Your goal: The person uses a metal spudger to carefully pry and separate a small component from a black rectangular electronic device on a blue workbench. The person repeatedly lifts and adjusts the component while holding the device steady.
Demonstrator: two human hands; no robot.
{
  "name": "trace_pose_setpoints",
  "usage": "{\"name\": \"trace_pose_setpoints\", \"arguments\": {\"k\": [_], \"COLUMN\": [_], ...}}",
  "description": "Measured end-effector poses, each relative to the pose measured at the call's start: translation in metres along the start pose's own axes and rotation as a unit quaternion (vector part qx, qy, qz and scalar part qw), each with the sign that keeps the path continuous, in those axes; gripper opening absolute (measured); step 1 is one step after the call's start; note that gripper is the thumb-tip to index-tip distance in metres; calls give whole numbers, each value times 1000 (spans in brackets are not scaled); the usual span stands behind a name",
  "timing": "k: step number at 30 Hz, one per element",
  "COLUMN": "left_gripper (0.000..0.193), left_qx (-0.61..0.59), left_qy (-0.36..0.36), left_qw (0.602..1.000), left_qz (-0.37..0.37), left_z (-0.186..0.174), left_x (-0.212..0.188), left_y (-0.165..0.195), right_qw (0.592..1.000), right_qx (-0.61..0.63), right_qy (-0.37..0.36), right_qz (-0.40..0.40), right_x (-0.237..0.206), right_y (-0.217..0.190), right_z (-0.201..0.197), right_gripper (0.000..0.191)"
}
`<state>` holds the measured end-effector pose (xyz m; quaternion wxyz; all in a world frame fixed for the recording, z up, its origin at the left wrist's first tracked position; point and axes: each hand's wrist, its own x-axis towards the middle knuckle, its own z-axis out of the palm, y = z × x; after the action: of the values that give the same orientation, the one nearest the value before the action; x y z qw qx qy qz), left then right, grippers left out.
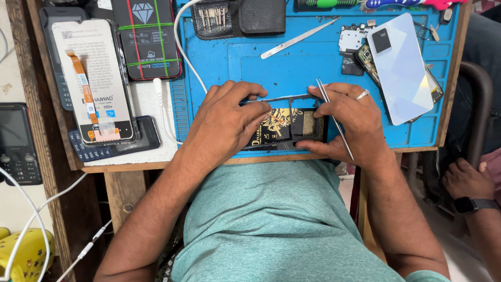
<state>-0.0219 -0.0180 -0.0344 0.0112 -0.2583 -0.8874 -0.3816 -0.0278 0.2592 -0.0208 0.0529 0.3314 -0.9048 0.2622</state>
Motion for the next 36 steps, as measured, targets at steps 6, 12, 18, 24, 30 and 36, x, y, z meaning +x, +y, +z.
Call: {"name": "trace_pose_setpoints", "arguments": {"k": [6,12,18,24,30,36], "left_gripper": [43,87,82,81,84,83], "left_qx": [-15,-29,18,5,11,5], "left_qy": [-2,-8,-5,-7,-17,-16], "left_qw": [1000,999,1000,1000,1000,1000], "left_qz": [21,29,7,-1,-7,-7], "left_z": [-6,14,27,27,31,31], "left_x": [1,6,8,13,15,13], "left_y": [9,31,38,37,34,34], "right_qw": [999,962,983,983,984,980], "right_qx": [21,178,70,31,8,10], "right_qy": [24,81,106,138,131,133], "right_qz": [8,191,136,116,120,147], "right_x": [-7,-35,-37,-42,-45,-44], "right_y": [-5,-30,-29,-36,-33,-36], "right_z": [-11,-3,4,1,7,12], "right_gripper": [56,31,17,18,19,14]}}
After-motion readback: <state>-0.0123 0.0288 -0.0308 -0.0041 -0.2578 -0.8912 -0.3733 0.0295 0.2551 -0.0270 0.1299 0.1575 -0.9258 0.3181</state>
